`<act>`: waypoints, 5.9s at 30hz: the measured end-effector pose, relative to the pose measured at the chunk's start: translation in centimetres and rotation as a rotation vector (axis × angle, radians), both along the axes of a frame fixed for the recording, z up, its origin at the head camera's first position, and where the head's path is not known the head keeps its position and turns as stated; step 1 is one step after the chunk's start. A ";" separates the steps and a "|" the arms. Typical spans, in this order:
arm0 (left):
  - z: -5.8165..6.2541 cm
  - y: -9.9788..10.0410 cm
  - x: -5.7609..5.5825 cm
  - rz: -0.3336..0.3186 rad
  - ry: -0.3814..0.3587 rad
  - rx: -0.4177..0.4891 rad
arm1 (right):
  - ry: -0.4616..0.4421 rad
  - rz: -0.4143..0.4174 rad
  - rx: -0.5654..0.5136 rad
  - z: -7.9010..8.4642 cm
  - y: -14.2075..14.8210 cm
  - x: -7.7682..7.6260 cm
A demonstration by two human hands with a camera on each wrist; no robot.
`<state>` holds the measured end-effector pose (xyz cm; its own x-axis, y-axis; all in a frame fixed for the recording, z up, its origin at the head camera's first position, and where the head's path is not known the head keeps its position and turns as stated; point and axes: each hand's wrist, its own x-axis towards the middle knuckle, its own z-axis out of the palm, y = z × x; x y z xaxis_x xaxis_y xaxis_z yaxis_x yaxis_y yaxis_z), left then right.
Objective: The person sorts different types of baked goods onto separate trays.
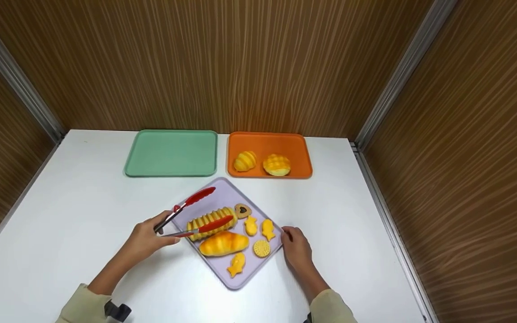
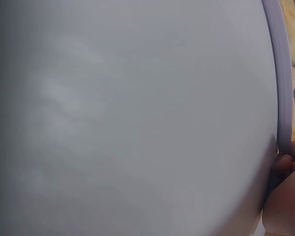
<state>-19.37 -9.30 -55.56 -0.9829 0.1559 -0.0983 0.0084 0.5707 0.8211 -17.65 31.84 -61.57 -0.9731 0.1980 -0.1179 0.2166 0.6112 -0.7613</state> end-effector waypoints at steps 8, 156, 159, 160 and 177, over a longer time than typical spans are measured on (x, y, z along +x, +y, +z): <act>0.0 -1.8 1.2 0.028 0.016 -0.067 | 0.008 -0.005 -0.014 -0.3 0.0 -0.1; -2.9 6.1 -11.7 0.082 0.200 0.011 | 0.032 -0.011 -0.038 -0.4 0.1 0.1; -2.9 6.5 -12.2 0.074 0.198 0.006 | 0.027 -0.011 -0.037 -0.4 0.1 0.1; -2.9 6.6 -12.3 0.071 0.192 0.011 | 0.023 -0.012 -0.039 -0.4 0.1 0.1; -2.9 8.7 -14.0 0.069 0.190 -0.008 | 0.023 -0.001 -0.049 -0.3 0.0 0.1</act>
<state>-33.35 -0.57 -58.48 -0.9922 0.0873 0.0886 0.1230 0.5816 0.8041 -17.58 31.88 -61.86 -0.9755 0.1933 -0.1050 0.1992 0.5732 -0.7949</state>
